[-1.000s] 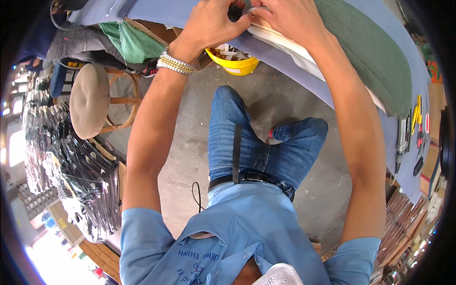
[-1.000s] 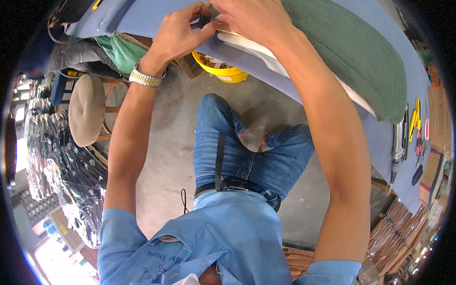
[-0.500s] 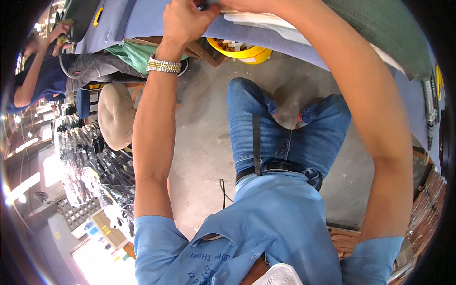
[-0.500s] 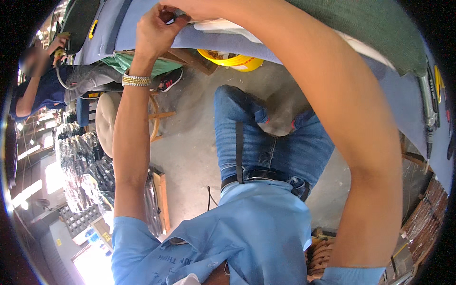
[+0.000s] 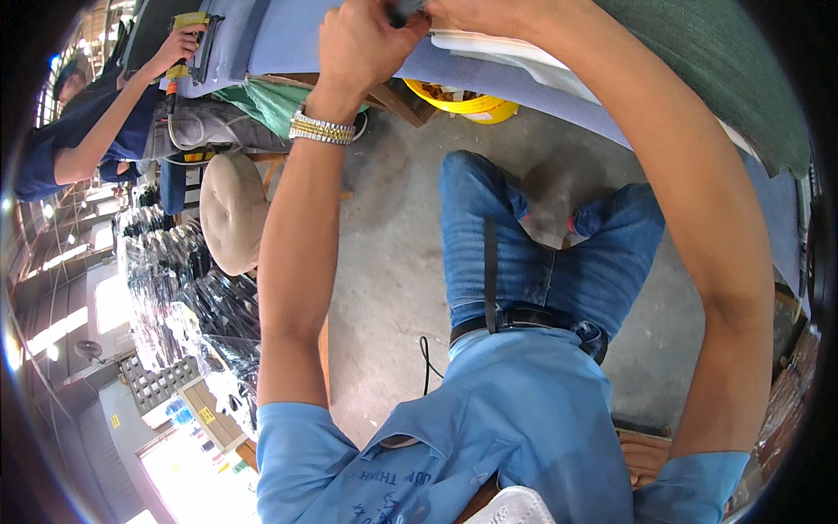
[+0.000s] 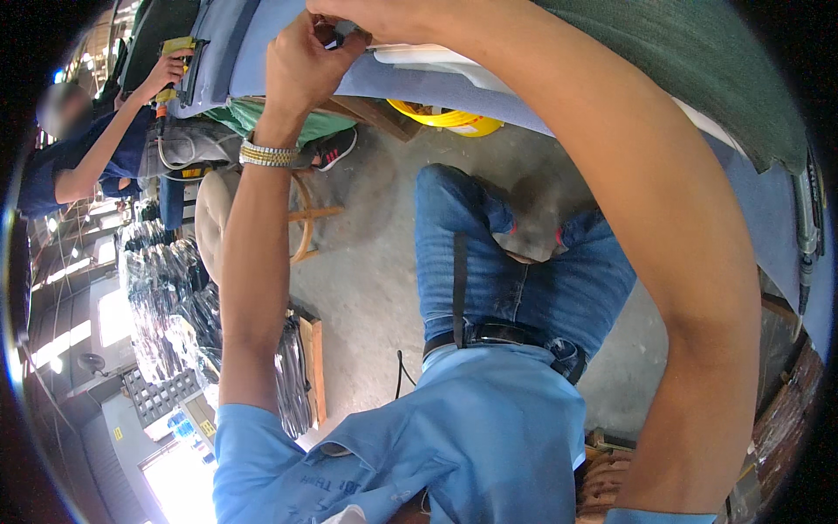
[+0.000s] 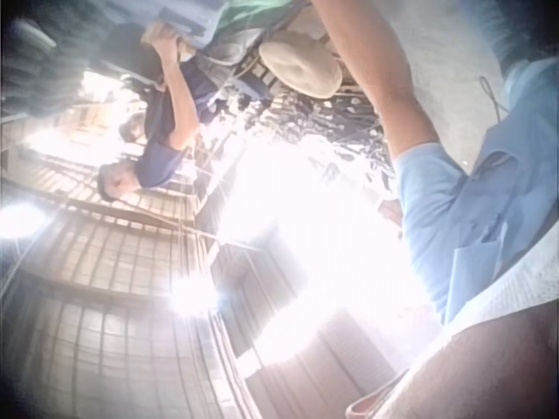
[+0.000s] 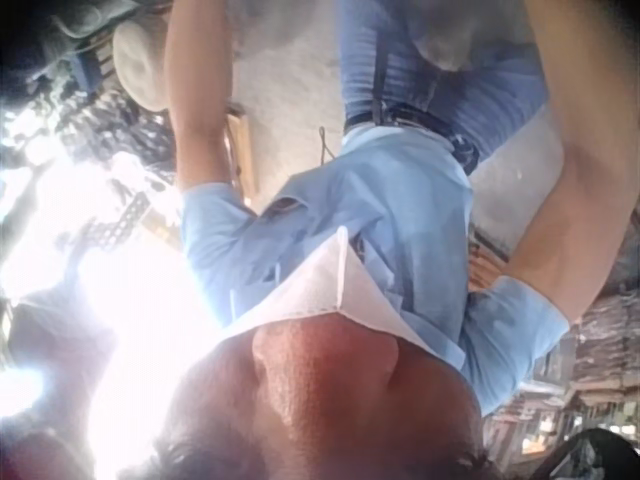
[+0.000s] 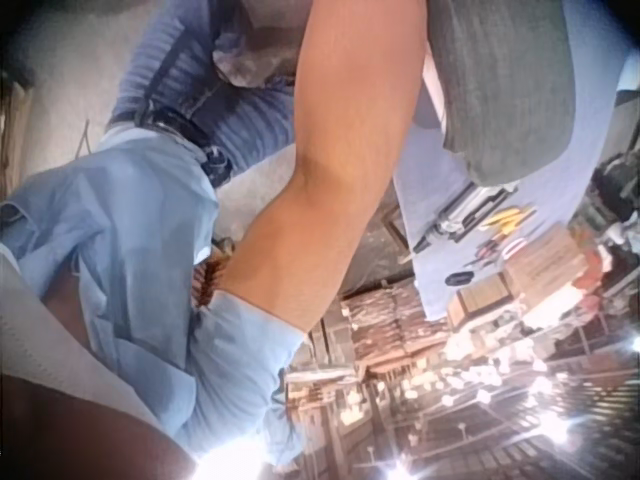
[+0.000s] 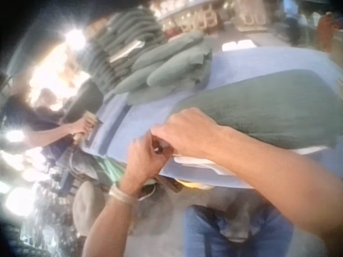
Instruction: The person wraps green fabric around a white cushion core, trims excess fabric with a utility knife, and secures the fabric using a staple gun. The person repeats this process for multiple cushions, stacking finished units on the table.
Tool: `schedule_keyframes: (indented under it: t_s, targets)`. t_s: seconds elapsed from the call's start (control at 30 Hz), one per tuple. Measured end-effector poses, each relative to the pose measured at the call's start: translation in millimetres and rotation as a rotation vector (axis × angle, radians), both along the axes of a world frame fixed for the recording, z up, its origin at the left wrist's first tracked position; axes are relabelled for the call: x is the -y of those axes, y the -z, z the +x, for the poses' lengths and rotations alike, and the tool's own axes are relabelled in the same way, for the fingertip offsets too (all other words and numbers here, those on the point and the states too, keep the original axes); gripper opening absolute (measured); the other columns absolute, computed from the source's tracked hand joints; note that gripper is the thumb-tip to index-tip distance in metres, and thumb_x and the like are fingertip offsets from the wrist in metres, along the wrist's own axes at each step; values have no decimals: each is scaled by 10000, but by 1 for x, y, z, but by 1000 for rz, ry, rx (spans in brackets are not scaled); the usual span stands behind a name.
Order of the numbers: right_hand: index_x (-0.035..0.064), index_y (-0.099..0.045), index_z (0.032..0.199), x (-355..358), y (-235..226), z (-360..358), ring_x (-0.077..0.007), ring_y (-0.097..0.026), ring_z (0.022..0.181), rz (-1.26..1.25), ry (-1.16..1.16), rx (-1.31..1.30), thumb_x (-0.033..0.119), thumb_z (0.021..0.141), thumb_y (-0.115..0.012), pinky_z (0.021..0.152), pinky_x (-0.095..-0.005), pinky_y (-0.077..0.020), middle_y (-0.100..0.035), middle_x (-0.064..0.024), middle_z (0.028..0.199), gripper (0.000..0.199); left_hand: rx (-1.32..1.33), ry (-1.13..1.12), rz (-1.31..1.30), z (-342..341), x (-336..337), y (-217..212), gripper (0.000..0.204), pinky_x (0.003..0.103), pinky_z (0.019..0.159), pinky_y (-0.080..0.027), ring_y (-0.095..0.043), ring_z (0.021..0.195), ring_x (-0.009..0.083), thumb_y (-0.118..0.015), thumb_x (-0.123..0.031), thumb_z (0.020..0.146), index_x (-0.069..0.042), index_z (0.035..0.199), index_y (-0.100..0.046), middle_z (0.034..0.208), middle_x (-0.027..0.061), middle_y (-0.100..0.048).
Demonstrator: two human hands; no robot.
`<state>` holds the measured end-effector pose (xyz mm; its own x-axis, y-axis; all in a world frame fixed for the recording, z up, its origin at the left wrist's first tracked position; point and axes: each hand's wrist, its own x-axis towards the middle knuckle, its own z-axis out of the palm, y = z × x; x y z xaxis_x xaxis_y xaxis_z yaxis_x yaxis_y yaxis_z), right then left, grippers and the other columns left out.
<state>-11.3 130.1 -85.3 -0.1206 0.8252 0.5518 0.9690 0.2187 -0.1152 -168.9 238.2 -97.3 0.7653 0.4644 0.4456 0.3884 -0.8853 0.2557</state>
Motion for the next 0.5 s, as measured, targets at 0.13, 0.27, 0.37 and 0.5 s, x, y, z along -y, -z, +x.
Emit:
schedule_keyframes:
  t_s: [0.13,0.27,0.37,0.5]
  targets:
    - [101,-693,968,-4,-2,-3,-356,-733,819,-28,-21,15,197,851,-695,696,-488,-569,-739,-152,837,152,37,-62,-28,-2,5,10,308,421,717,-573,-743,800,329,-805,-231,817,-13,1005,-695,872,170,-760]
    - [101,-689,998,-15,-1,-8,-346,-738,816,-41,14,88,198,862,-688,683,-479,-571,-740,-153,848,167,51,-47,-76,-7,-3,16,340,356,799,-589,-770,909,226,-833,-196,843,42,1048,-705,959,162,-786]
    - [104,-680,1014,-13,-3,-8,-338,-740,800,-36,9,148,215,878,-677,665,-473,-571,-738,-147,840,176,95,28,-183,-11,-9,16,349,347,797,-588,-768,895,219,-839,-207,835,35,1045,-700,955,165,-784]
    - [102,-672,1012,-9,0,-4,-332,-739,773,-18,3,142,235,893,-669,646,-468,-568,-735,-137,822,178,171,177,-286,-10,-8,13,363,345,804,-592,-774,894,245,-844,-223,824,30,1038,-696,965,179,-780]
